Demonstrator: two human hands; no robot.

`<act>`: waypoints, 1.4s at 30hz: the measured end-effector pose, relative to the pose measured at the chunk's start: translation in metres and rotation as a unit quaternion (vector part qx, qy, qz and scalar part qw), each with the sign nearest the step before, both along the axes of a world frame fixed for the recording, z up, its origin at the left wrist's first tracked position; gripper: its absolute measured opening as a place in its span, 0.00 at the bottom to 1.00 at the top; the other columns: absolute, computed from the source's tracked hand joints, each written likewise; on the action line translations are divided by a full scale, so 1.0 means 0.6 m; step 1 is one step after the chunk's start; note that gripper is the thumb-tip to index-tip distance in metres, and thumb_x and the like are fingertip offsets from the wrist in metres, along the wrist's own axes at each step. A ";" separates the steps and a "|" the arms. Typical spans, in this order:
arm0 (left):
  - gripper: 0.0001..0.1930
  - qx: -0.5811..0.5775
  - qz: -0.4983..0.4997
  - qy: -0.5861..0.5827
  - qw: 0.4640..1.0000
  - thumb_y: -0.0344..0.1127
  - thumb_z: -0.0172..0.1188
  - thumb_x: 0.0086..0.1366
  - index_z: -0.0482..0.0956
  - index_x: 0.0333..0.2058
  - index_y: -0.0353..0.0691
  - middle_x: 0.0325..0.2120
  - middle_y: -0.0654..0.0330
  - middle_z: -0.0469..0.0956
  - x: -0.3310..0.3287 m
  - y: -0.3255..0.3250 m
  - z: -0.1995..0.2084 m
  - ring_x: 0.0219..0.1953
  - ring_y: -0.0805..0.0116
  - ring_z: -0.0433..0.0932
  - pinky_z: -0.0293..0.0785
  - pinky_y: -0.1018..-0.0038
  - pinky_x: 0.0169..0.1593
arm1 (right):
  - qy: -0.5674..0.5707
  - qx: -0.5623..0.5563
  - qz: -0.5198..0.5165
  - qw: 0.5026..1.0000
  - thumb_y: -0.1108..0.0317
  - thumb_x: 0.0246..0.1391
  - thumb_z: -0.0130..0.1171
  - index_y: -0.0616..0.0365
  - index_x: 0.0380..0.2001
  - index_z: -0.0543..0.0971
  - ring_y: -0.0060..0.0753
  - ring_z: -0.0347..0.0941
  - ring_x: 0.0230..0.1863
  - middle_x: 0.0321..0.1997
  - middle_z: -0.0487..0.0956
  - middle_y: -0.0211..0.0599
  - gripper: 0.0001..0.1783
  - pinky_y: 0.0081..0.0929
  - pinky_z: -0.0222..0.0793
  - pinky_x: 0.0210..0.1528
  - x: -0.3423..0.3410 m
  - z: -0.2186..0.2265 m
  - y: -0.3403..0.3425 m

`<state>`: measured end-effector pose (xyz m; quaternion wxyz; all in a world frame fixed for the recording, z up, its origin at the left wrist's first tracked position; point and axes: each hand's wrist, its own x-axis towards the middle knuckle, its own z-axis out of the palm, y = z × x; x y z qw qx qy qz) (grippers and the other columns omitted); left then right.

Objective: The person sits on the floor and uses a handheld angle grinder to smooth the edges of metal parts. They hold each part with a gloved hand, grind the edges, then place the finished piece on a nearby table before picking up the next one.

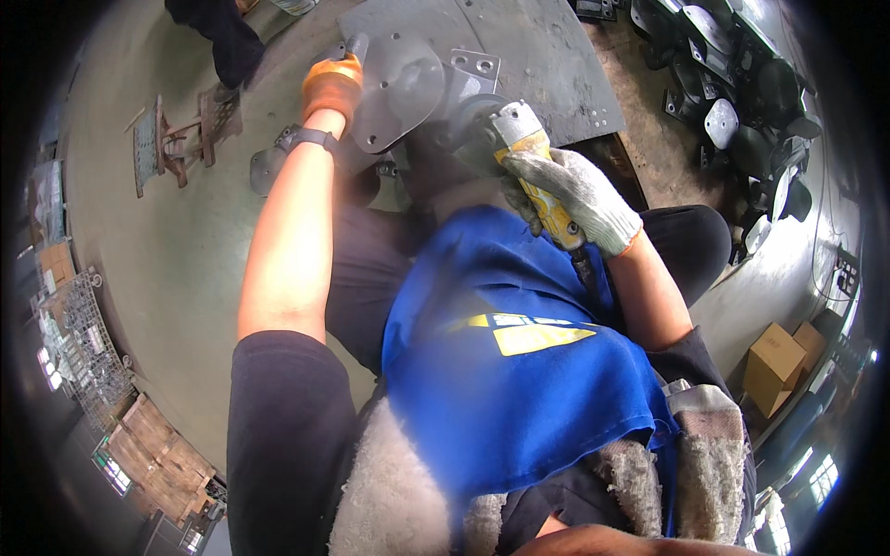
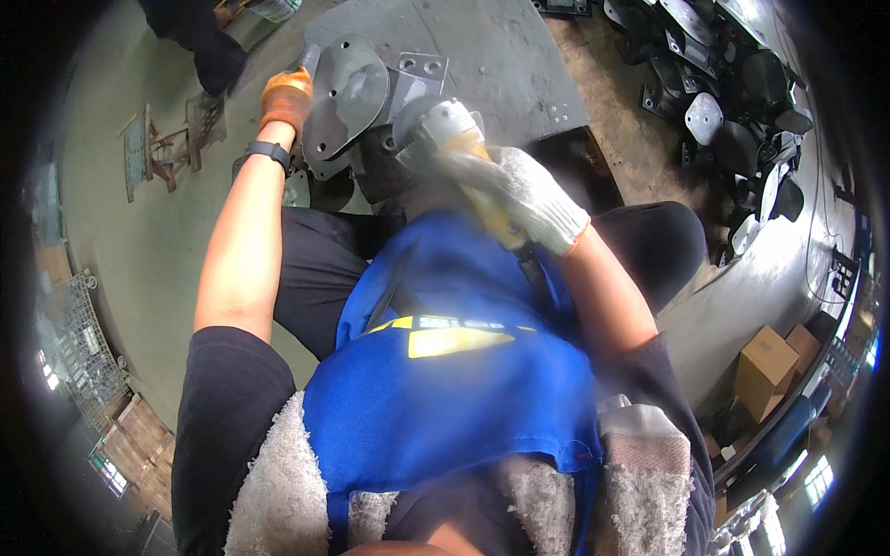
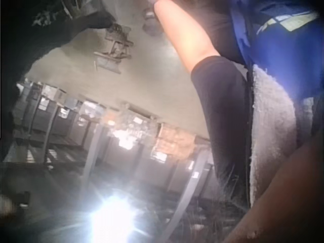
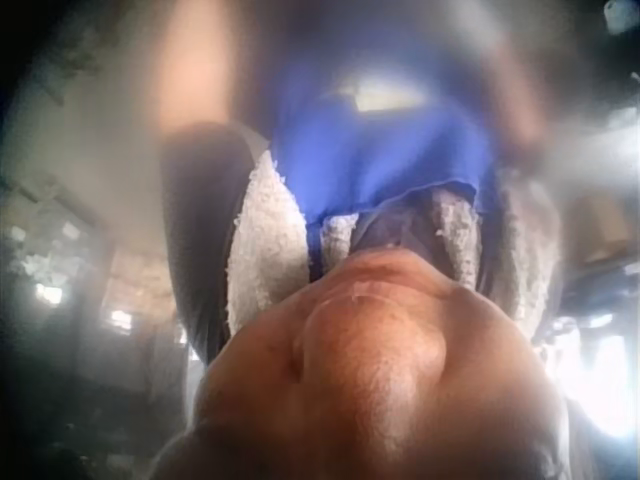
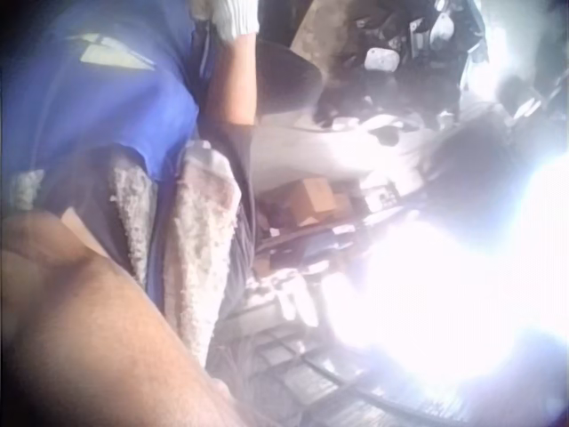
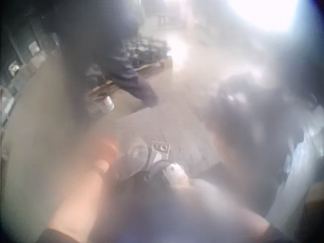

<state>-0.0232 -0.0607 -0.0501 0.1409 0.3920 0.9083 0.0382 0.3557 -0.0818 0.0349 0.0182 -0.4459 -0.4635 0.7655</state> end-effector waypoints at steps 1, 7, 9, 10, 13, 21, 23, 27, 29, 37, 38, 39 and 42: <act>0.36 -0.007 -0.005 0.005 1.000 0.63 0.38 0.73 0.86 0.46 0.37 0.49 0.42 0.82 -0.005 0.000 -0.006 0.56 0.42 0.78 0.74 0.56 0.60 | -0.008 0.005 0.001 1.000 0.48 0.64 0.63 0.62 0.48 0.79 0.20 0.75 0.26 0.32 0.81 0.31 0.25 0.20 0.73 0.27 0.001 -0.006 0.000; 0.34 -0.019 -0.040 0.043 0.998 0.61 0.40 0.73 0.86 0.45 0.36 0.49 0.43 0.82 -0.026 0.002 -0.030 0.56 0.43 0.78 0.74 0.57 0.59 | -0.030 0.014 0.019 0.999 0.48 0.64 0.63 0.62 0.49 0.79 0.19 0.77 0.28 0.33 0.81 0.31 0.26 0.20 0.74 0.29 0.016 0.001 -0.003; 0.34 -0.012 -0.074 0.048 0.996 0.61 0.41 0.72 0.85 0.46 0.35 0.50 0.43 0.82 -0.029 -0.002 -0.023 0.57 0.43 0.78 0.74 0.57 0.60 | -0.032 0.014 0.023 0.999 0.48 0.63 0.64 0.62 0.48 0.79 0.20 0.77 0.27 0.33 0.81 0.31 0.26 0.20 0.75 0.29 0.005 0.003 -0.004; 0.34 -0.004 -0.056 0.040 0.998 0.62 0.42 0.72 0.85 0.47 0.36 0.50 0.43 0.81 -0.031 -0.001 -0.024 0.57 0.43 0.78 0.74 0.57 0.60 | -0.033 0.015 0.027 0.999 0.48 0.63 0.64 0.62 0.48 0.80 0.20 0.77 0.27 0.33 0.81 0.31 0.26 0.20 0.75 0.29 0.000 0.004 -0.004; 0.34 0.007 0.031 -0.044 0.999 0.63 0.45 0.70 0.84 0.50 0.38 0.52 0.43 0.81 0.014 0.007 0.030 0.57 0.41 0.77 0.73 0.57 0.61 | -0.090 0.022 0.052 0.994 0.49 0.63 0.65 0.62 0.48 0.79 0.21 0.77 0.28 0.33 0.81 0.31 0.25 0.20 0.75 0.29 0.011 0.010 -0.005; 0.26 0.032 -0.094 0.047 0.994 0.54 0.47 0.71 0.85 0.45 0.39 0.46 0.43 0.83 -0.073 0.033 -0.090 0.51 0.39 0.80 0.75 0.53 0.55 | -0.079 0.044 0.068 0.994 0.50 0.63 0.65 0.62 0.47 0.80 0.21 0.77 0.29 0.33 0.82 0.31 0.24 0.20 0.74 0.34 0.016 0.036 0.009; 0.31 -0.004 -0.102 0.014 0.995 0.61 0.48 0.69 0.84 0.50 0.39 0.51 0.43 0.82 -0.086 0.043 -0.104 0.56 0.38 0.78 0.72 0.53 0.60 | -0.070 0.081 0.109 0.988 0.49 0.63 0.65 0.62 0.46 0.80 0.20 0.77 0.29 0.32 0.82 0.31 0.24 0.20 0.74 0.33 0.013 0.020 0.018; 0.34 -0.008 -0.115 0.007 0.993 0.64 0.48 0.68 0.84 0.51 0.38 0.51 0.44 0.82 -0.120 0.044 -0.140 0.56 0.40 0.78 0.72 0.54 0.60 | -0.021 0.105 0.114 0.988 0.48 0.63 0.64 0.61 0.45 0.81 0.20 0.76 0.28 0.32 0.81 0.30 0.24 0.20 0.73 0.32 -0.009 0.020 0.023; 0.37 0.004 -0.094 -0.028 0.995 0.67 0.49 0.66 0.83 0.52 0.37 0.51 0.45 0.82 -0.115 0.036 -0.131 0.56 0.41 0.79 0.72 0.54 0.60 | -0.035 0.085 0.100 0.991 0.48 0.63 0.65 0.61 0.46 0.81 0.19 0.77 0.28 0.32 0.82 0.30 0.24 0.20 0.73 0.32 -0.012 0.019 0.024; 0.44 -0.013 -0.073 -0.042 0.996 0.75 0.48 0.62 0.82 0.55 0.38 0.53 0.45 0.81 -0.090 0.028 -0.084 0.57 0.40 0.78 0.71 0.55 0.61 | -0.049 0.070 0.027 0.996 0.47 0.62 0.64 0.63 0.47 0.81 0.19 0.76 0.29 0.32 0.81 0.31 0.26 0.19 0.72 0.30 -0.004 0.015 0.037; 0.44 -0.016 -0.082 -0.038 0.996 0.76 0.48 0.62 0.82 0.55 0.38 0.53 0.45 0.82 -0.104 0.023 -0.094 0.57 0.40 0.78 0.71 0.55 0.61 | -0.046 0.064 0.040 0.996 0.49 0.63 0.64 0.63 0.49 0.81 0.19 0.76 0.30 0.34 0.82 0.31 0.26 0.20 0.72 0.31 -0.009 0.013 0.041; 0.44 -0.014 -0.074 -0.040 0.996 0.76 0.48 0.62 0.82 0.55 0.38 0.53 0.45 0.82 -0.095 0.024 -0.086 0.57 0.40 0.78 0.71 0.55 0.61 | 0.013 0.053 0.026 0.998 0.49 0.63 0.65 0.62 0.49 0.81 0.19 0.76 0.29 0.34 0.81 0.31 0.26 0.19 0.72 0.31 -0.007 0.009 0.037; 0.43 -0.001 -0.011 -0.053 0.999 0.75 0.49 0.62 0.82 0.54 0.38 0.52 0.44 0.82 -0.013 0.027 0.010 0.56 0.38 0.78 0.71 0.54 0.61 | 0.015 0.107 0.029 0.994 0.49 0.63 0.64 0.62 0.49 0.81 0.19 0.76 0.29 0.34 0.81 0.32 0.26 0.19 0.71 0.30 0.010 -0.002 0.031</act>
